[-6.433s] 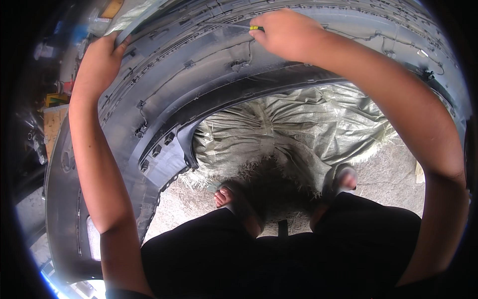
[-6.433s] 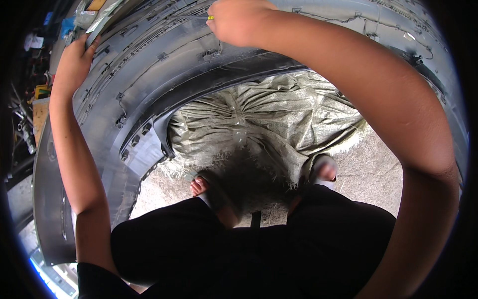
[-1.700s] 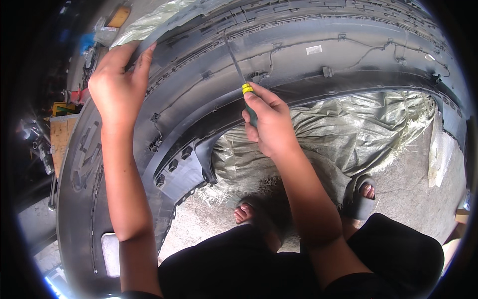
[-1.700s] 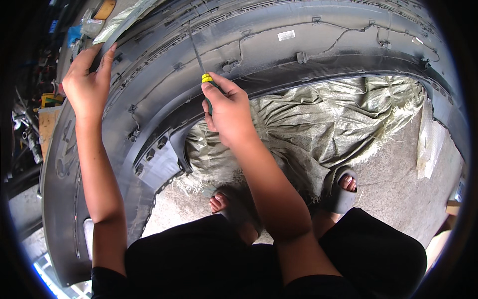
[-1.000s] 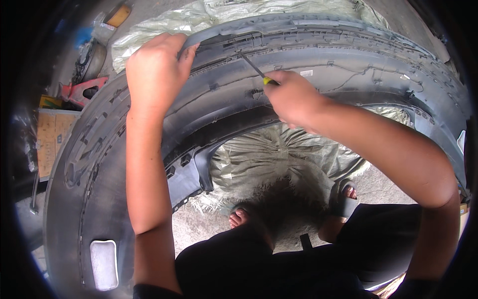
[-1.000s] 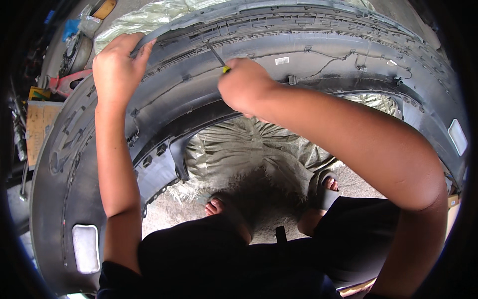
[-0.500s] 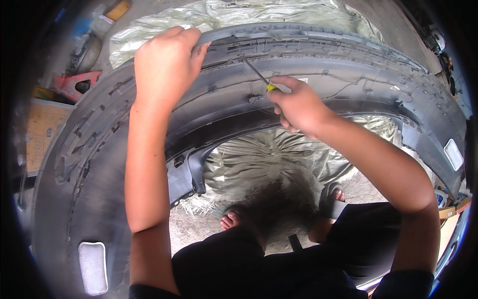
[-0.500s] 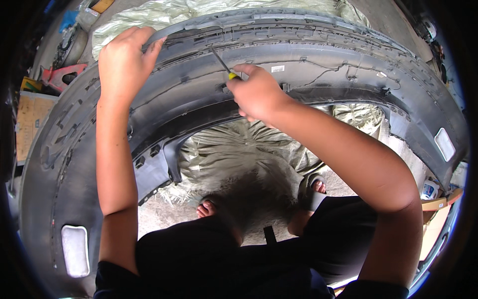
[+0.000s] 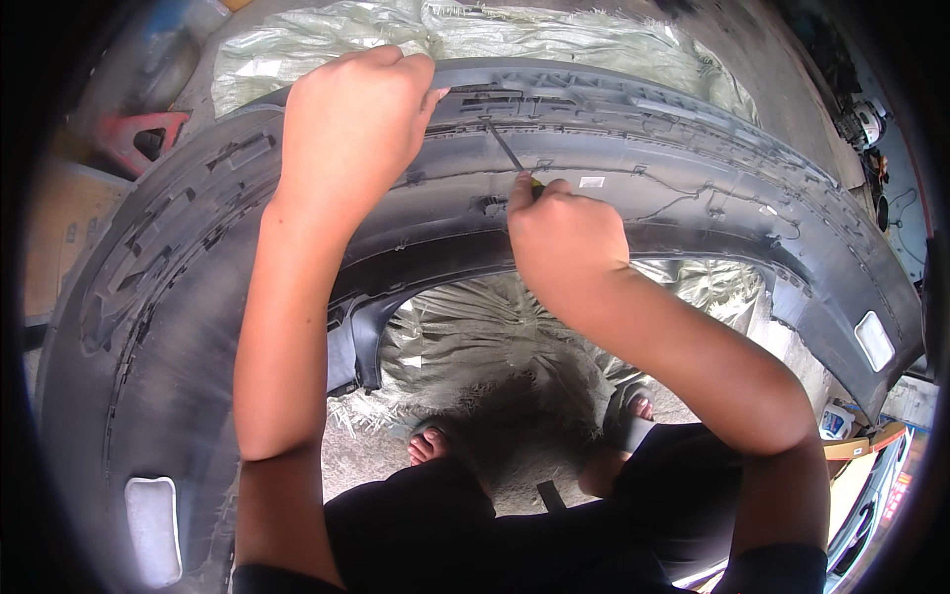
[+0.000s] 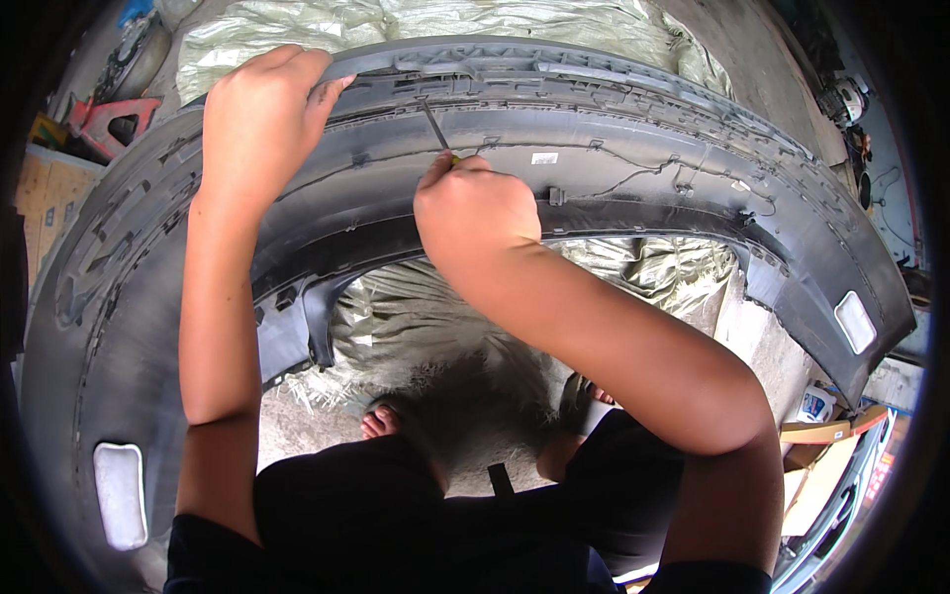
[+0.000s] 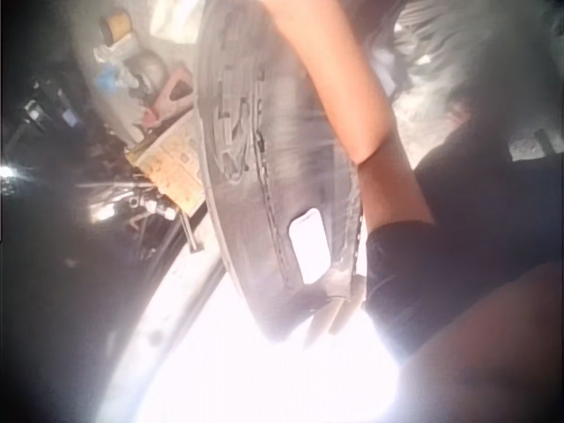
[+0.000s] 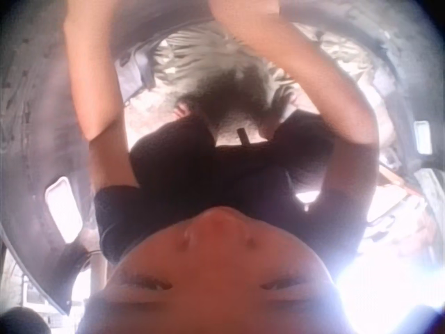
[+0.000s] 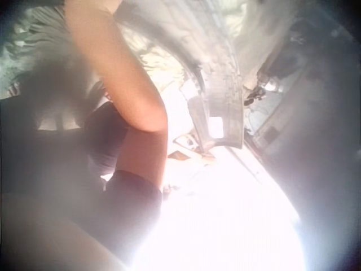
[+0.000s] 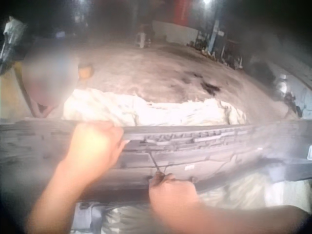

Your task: The person uses a flathead screwdriver to pry and separate a plastic trim piece from a car bumper. They work along the edge of the bumper, applying pressure to release clips and detach the trim.

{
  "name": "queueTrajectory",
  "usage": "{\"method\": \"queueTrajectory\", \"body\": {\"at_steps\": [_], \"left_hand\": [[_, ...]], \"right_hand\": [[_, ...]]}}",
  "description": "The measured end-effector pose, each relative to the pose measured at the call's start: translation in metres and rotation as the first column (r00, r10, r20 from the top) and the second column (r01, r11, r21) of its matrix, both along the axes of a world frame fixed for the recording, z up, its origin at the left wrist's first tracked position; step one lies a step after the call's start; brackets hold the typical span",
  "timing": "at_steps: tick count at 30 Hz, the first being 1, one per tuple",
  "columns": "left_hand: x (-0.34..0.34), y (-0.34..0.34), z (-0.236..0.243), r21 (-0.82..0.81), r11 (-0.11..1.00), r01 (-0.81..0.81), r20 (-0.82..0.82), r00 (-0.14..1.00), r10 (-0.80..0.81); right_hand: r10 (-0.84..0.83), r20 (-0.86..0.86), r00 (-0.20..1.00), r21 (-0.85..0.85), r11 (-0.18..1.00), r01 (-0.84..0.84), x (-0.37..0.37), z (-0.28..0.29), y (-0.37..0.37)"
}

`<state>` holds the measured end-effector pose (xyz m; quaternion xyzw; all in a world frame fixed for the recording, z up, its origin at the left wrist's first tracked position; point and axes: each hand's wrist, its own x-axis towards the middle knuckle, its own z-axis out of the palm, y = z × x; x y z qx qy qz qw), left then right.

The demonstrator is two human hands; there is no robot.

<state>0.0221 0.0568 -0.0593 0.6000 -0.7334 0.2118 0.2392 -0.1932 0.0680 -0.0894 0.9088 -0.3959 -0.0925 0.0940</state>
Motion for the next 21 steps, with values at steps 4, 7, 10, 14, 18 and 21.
{"method": "queueTrajectory", "body": {"at_steps": [4, 7, 10, 14, 18, 21], "left_hand": [[0.004, -0.003, -0.001, -0.037, 0.999, 0.025, 0.021, 0.999, -0.024], [0.009, -0.005, -0.002, -0.053, 0.998, 0.041, 0.011, 0.999, -0.04], [0.01, -0.005, -0.002, -0.038, 0.998, 0.043, 0.014, 0.999, -0.042], [0.009, -0.006, 0.0, -0.034, 0.998, 0.05, 0.01, 0.999, -0.05], [0.01, -0.007, 0.001, -0.047, 0.998, 0.049, -0.001, 0.999, -0.049], [0.013, -0.007, 0.001, -0.009, 0.999, 0.033, 0.003, 0.999, -0.033]], "right_hand": [[-0.113, -0.091, 0.989, 0.311, 0.94, 0.136, 0.004, 0.04, -0.027], [-0.15, -0.072, 0.986, 0.325, 0.931, 0.165, 0.0, 0.052, -0.04], [-0.187, 0.032, 0.982, 0.386, 0.908, 0.161, -0.001, 0.055, -0.047], [-0.206, 0.088, 0.974, 0.477, 0.868, 0.14, -0.002, 0.065, -0.063], [-0.219, 0.023, 0.976, 0.517, 0.838, 0.175, 0.004, 0.07, -0.075], [-0.122, -0.016, 0.992, 0.457, 0.882, 0.116, 0.009, 0.071, -0.071]]}}
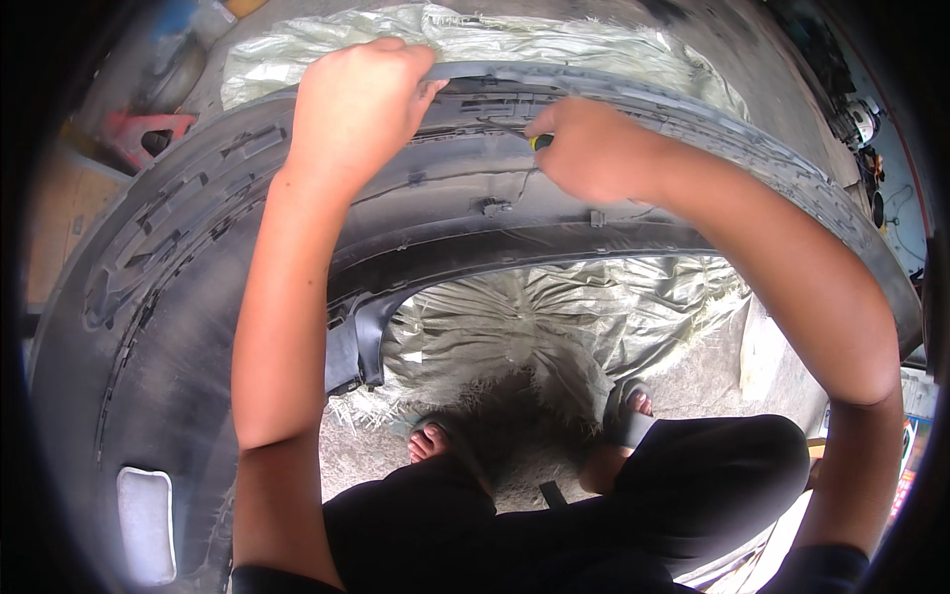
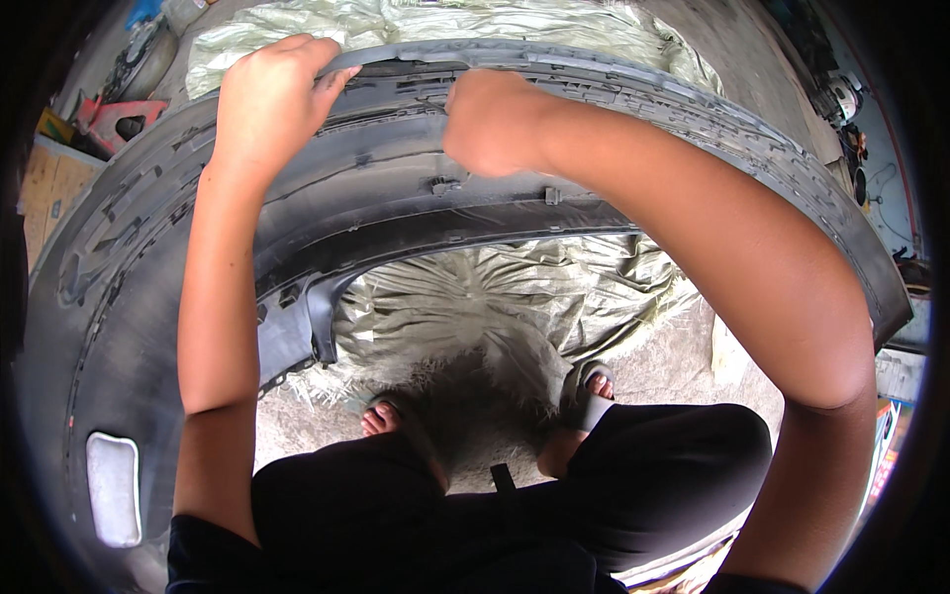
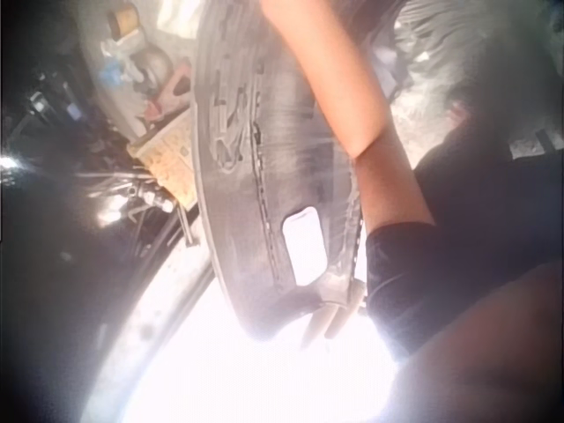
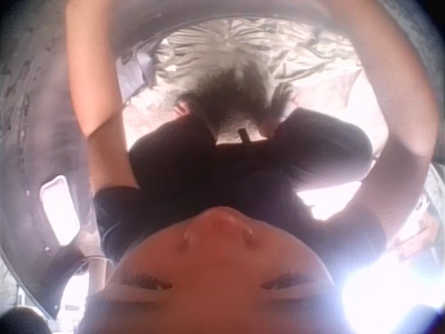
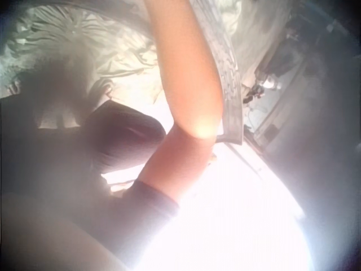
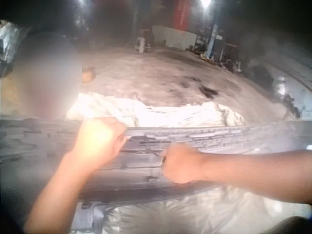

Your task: The person uses a flathead screwdriver to pry and separate a plastic trim piece from a car bumper. They work along the edge of the bumper, applying pressure to release clips and detach the trim.

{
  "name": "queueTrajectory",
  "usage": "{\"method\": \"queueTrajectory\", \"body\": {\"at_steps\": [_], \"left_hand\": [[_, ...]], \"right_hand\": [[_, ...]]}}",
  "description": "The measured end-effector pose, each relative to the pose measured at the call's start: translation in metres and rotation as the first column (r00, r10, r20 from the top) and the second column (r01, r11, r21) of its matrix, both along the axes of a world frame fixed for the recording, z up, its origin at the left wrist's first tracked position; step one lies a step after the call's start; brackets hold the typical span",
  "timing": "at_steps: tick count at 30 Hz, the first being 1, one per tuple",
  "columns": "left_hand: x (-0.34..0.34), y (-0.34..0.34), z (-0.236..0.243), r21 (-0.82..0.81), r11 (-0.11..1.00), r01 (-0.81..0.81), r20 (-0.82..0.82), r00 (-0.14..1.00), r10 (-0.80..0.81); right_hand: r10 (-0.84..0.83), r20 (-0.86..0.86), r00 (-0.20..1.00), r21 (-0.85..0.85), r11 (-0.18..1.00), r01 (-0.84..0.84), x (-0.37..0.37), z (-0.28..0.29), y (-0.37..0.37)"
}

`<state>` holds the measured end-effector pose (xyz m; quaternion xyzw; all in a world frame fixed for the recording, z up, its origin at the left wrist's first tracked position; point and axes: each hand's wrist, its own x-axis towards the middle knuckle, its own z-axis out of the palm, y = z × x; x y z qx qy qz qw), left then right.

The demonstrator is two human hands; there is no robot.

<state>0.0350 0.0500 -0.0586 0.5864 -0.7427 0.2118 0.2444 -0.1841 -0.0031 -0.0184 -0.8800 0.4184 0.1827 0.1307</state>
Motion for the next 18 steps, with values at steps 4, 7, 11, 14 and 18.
{"method": "queueTrajectory", "body": {"at_steps": [4, 7, 11, 14, 18], "left_hand": [[0.001, 0.0, 0.0, 0.007, 1.0, 0.002, 0.007, 1.0, -0.002], [0.002, -0.001, 0.0, 0.007, 1.0, 0.01, 0.014, 1.0, -0.01], [0.0, -0.002, 0.001, -0.006, 1.0, 0.018, 0.01, 1.0, -0.018], [0.0, -0.003, 0.003, 0.008, 1.0, 0.027, 0.0, 1.0, -0.027], [0.002, -0.005, 0.004, 0.038, 0.999, 0.025, -0.008, 1.0, -0.025]], "right_hand": [[-0.433, -0.01, 0.901, 0.293, 0.861, 0.417, 0.001, 0.011, 0.005], [-0.523, -0.005, 0.853, 0.362, 0.794, 0.489, -0.002, 0.012, 0.002], [-0.39, 0.312, 0.866, 0.186, 0.919, 0.347, -0.01, -0.017, 0.013], [-0.194, 0.271, 0.943, -0.015, 0.979, 0.205, -0.019, -0.031, 0.027], [-0.26, 0.214, 0.942, 0.055, 0.966, 0.254, -0.033, -0.038, 0.072]]}}
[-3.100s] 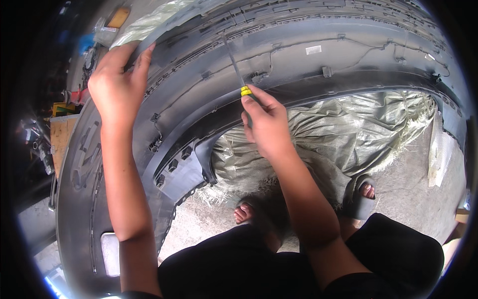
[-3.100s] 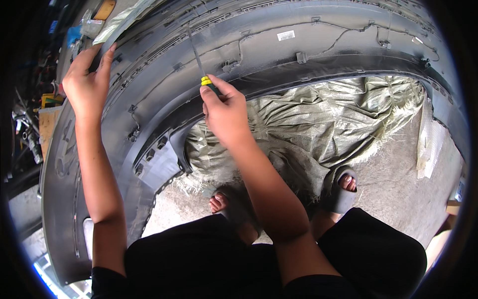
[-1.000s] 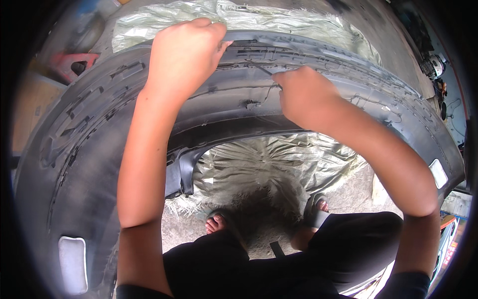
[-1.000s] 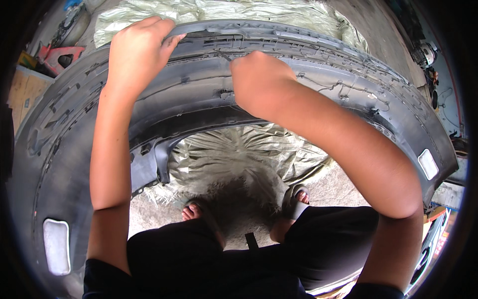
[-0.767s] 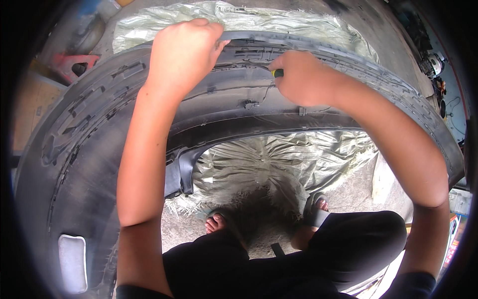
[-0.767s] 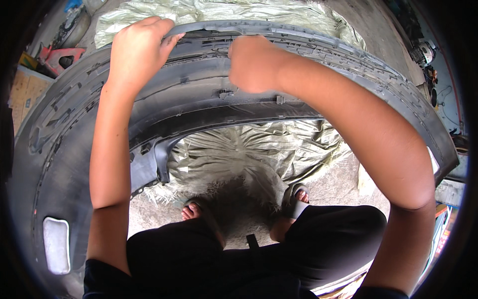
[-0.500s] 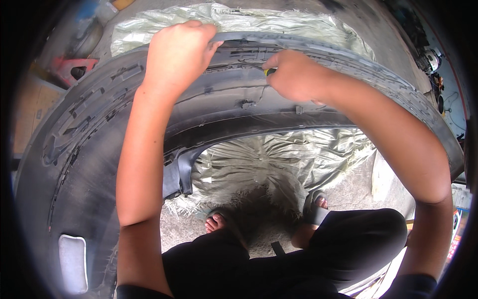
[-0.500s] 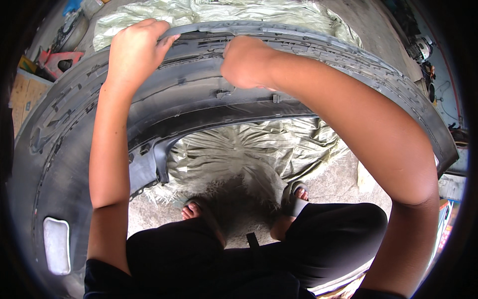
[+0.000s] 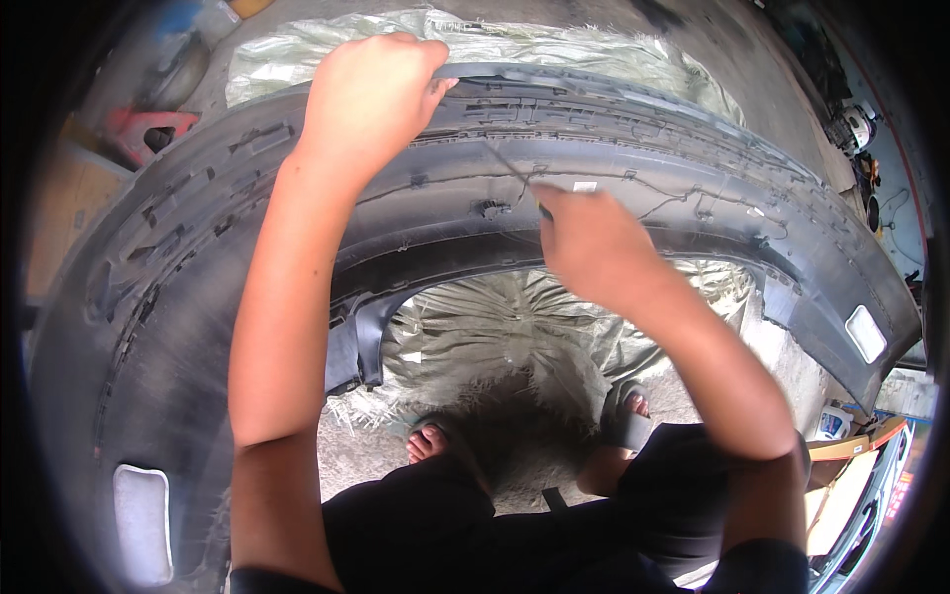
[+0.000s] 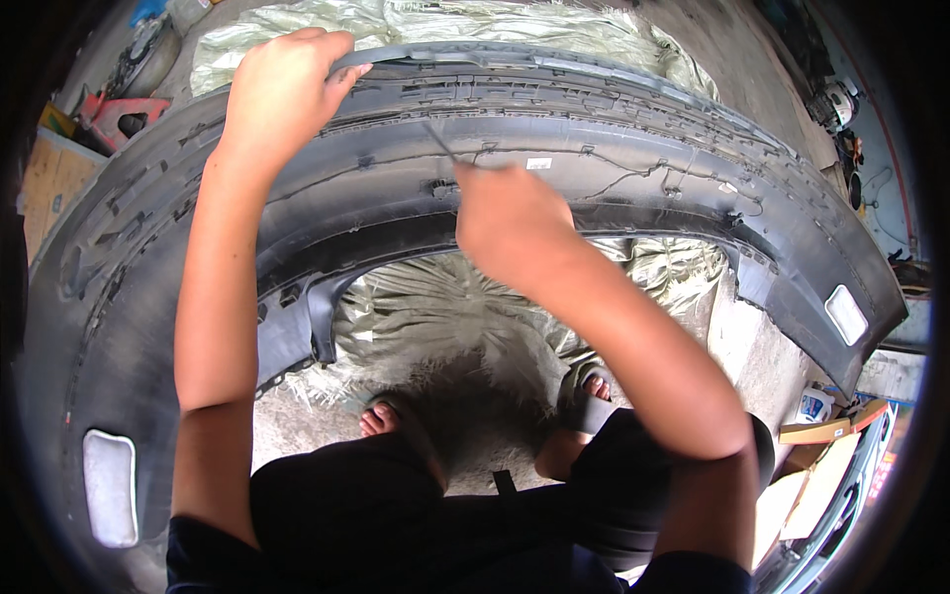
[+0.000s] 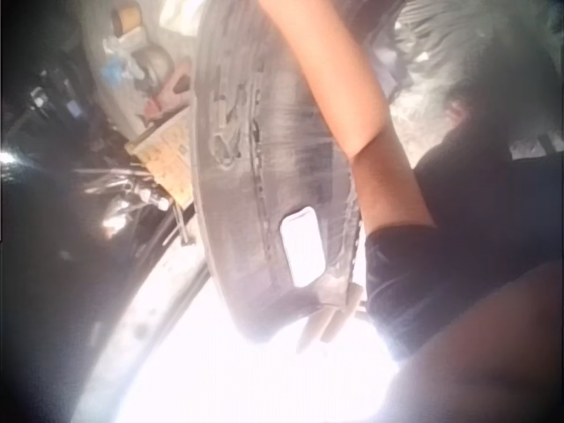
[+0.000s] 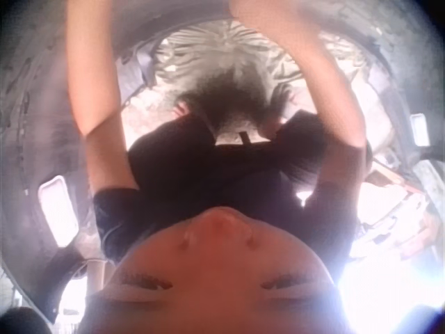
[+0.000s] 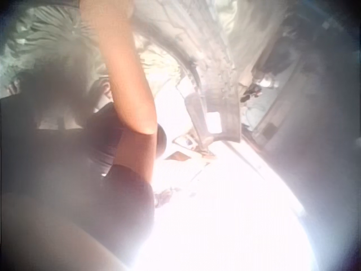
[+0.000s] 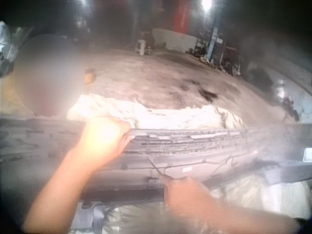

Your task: The person uses a flathead screwdriver to pry and separate a plastic trim piece from a car bumper. They work along the edge of the bumper, applying pressure to release clips and detach the trim.

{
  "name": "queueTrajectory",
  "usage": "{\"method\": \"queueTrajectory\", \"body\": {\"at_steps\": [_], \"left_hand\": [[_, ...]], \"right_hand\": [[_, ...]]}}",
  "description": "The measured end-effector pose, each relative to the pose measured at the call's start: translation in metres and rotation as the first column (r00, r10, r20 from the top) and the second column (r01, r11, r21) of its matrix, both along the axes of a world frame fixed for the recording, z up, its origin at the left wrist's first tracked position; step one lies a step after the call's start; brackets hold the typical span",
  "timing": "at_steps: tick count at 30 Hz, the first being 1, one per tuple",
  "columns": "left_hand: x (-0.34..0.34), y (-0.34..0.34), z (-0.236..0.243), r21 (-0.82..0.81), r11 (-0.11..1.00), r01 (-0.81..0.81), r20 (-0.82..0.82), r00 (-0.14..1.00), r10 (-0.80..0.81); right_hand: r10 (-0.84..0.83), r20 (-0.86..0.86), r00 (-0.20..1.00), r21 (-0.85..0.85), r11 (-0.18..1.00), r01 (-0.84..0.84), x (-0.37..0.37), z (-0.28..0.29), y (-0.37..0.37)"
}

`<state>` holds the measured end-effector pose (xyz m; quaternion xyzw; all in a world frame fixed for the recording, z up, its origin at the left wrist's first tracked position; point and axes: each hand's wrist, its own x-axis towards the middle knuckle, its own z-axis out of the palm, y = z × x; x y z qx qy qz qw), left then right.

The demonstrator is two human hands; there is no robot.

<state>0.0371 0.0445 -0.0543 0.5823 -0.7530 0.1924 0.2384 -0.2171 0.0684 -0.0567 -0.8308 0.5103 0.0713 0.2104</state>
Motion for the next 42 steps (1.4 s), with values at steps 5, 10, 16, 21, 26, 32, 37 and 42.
{"method": "queueTrajectory", "body": {"at_steps": [5, 10, 16, 21, 26, 32, 37, 42], "left_hand": [[0.001, 0.002, -0.001, -0.011, 1.0, -0.008, -0.002, 1.0, 0.008], [-0.002, 0.004, -0.001, -0.027, 0.999, -0.023, 0.013, 1.0, 0.023], [-0.007, 0.004, 0.0, -0.015, 0.998, -0.059, 0.027, 0.998, 0.059], [-0.005, 0.004, 0.0, -0.026, 0.998, -0.052, 0.023, 0.998, 0.052], [-0.005, 0.004, -0.001, -0.037, 0.998, -0.044, 0.015, 0.999, 0.045], [-0.006, 0.004, 0.0, -0.03, 0.998, -0.051, 0.019, 0.999, 0.051], [-0.006, 0.004, 0.0, -0.032, 0.998, -0.059, 0.014, 0.998, 0.059], [-0.005, 0.005, -0.002, -0.068, 0.998, -0.008, 0.038, 0.999, 0.011]], "right_hand": [[-0.242, 0.41, 0.879, 0.071, 0.97, 0.234, -0.016, -0.021, 0.027], [-0.706, 0.542, 0.455, 0.619, 0.702, 0.351, -0.016, -0.036, 0.024], [-0.842, 0.455, 0.288, 0.793, 0.531, 0.3, -0.008, -0.02, 0.017], [-0.834, 0.471, 0.289, 0.777, 0.547, 0.313, -0.001, -0.018, 0.017], [-0.83, 0.469, 0.301, 0.755, 0.554, 0.352, 0.0, -0.021, 0.015], [-0.837, 0.465, 0.288, 0.764, 0.544, 0.347, 0.0, -0.021, 0.014], [-0.823, 0.469, 0.321, 0.755, 0.562, 0.339, -0.001, -0.021, 0.016], [-0.833, 0.472, 0.289, 0.766, 0.549, 0.334, 0.003, -0.026, 0.016]]}}
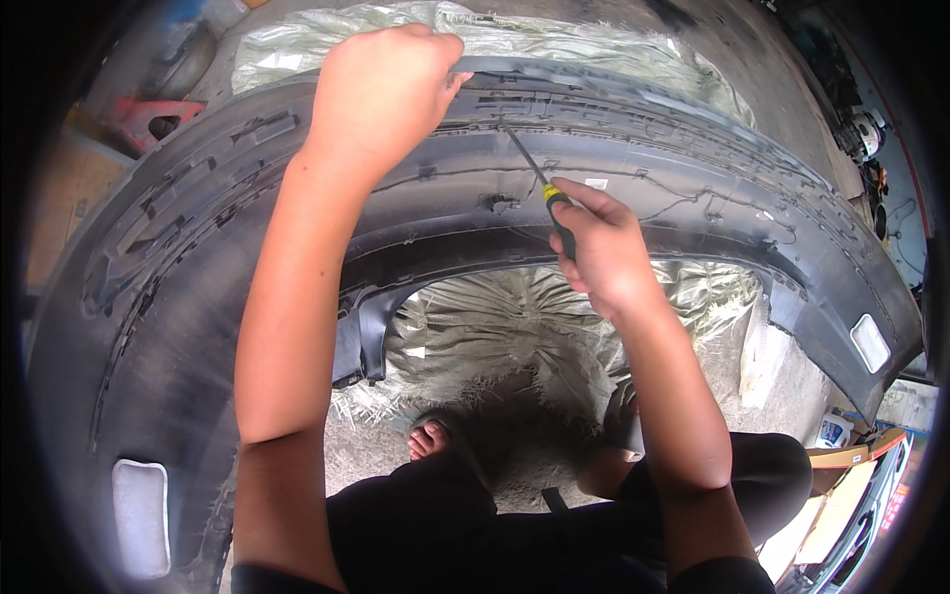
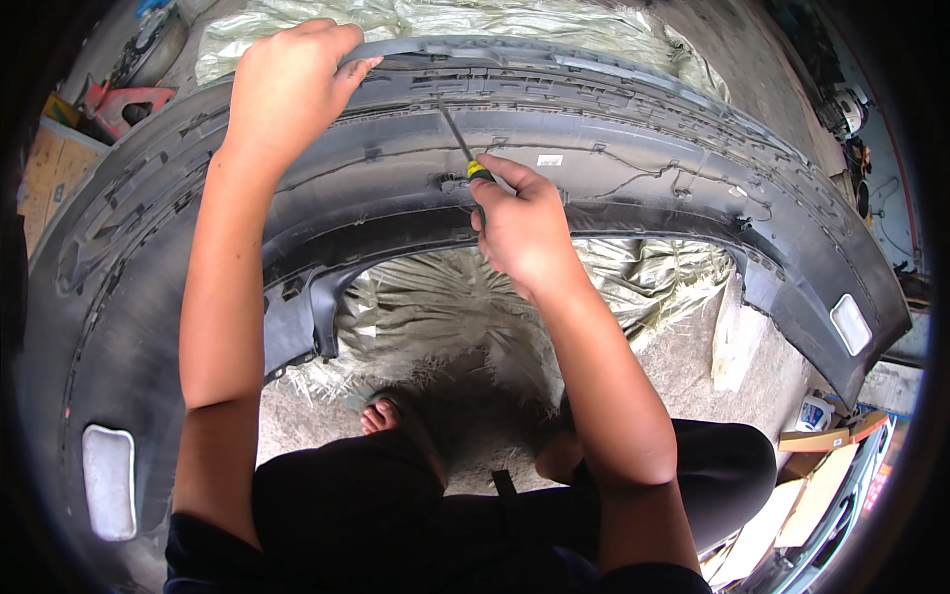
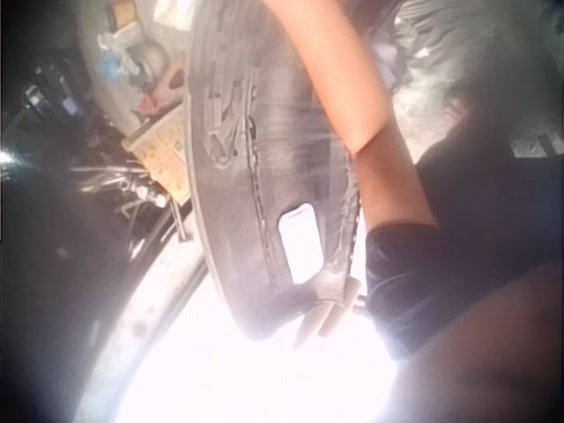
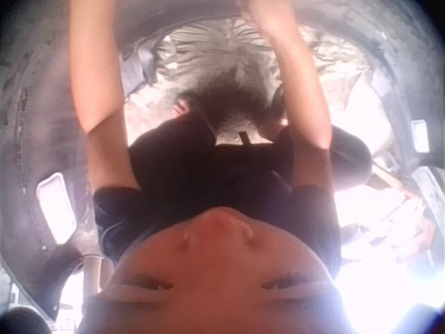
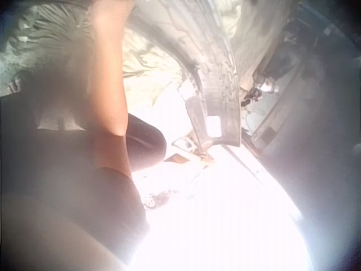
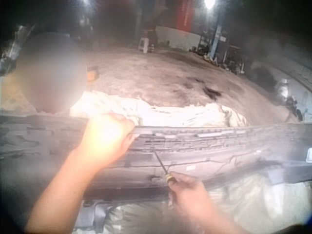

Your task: The person uses a flathead screwdriver to pry and separate a plastic trim piece from a car bumper. They work along the edge of the bumper, applying pressure to release clips and detach the trim.

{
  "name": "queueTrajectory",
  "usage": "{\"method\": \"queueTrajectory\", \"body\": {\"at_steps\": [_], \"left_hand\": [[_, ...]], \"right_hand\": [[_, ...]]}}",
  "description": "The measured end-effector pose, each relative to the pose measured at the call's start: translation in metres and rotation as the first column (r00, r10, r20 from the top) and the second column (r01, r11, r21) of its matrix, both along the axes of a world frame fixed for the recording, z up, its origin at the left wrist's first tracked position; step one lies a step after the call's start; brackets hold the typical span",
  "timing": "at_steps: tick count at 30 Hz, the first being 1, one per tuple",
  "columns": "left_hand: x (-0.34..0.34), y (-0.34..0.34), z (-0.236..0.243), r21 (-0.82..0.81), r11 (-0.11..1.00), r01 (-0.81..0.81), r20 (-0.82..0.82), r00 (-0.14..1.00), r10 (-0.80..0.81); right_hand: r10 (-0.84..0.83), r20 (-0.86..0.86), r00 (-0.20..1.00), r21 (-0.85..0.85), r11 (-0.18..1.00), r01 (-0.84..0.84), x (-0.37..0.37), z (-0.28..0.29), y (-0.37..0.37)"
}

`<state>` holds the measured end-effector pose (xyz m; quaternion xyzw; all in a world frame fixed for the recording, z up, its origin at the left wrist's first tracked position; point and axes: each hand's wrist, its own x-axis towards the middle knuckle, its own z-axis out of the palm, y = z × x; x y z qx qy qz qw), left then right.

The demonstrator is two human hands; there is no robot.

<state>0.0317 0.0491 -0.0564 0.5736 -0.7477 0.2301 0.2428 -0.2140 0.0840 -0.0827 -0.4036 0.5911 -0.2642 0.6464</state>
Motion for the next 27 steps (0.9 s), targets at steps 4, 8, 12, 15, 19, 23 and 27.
{"method": "queueTrajectory", "body": {"at_steps": [4, 8, 12, 15, 19, 23, 27], "left_hand": [[-0.004, 0.002, -0.002, 0.019, 1.0, -0.025, 0.017, 1.0, 0.025], [-0.009, 0.005, -0.002, 0.002, 1.0, -0.023, 0.007, 1.0, 0.023], [-0.011, 0.007, -0.002, -0.002, 1.0, -0.019, 0.005, 1.0, 0.019], [-0.012, 0.009, 0.0, 0.04, 0.998, -0.047, 0.017, 0.999, 0.046], [-0.013, 0.01, 0.003, 0.125, 0.989, -0.075, 0.042, 0.997, 0.07], [-0.013, 0.009, 0.001, 0.044, 0.998, -0.034, 0.024, 0.999, 0.033], [-0.006, 0.002, -0.002, -0.045, 0.998, -0.041, 0.107, 0.993, 0.046]], "right_hand": [[-0.012, -0.018, 1.0, -0.032, 0.999, 0.011, 0.005, -0.007, 0.002], [-0.027, -0.021, 0.999, -0.007, 1.0, 0.027, 0.004, -0.006, 0.001], [-0.002, -0.032, 0.999, 0.02, 1.0, 0.002, 0.003, 0.003, -0.003], [0.014, -0.034, 0.999, 0.028, 1.0, -0.013, 0.001, 0.01, -0.008], [0.01, -0.02, 1.0, 0.073, 0.997, -0.008, -0.003, 0.014, -0.016], [0.027, 0.017, 0.999, 0.077, 0.997, -0.028, -0.008, 0.009, -0.018], [0.072, -0.02, 0.997, 0.042, 0.997, -0.071, -0.011, -0.003, -0.015]]}}
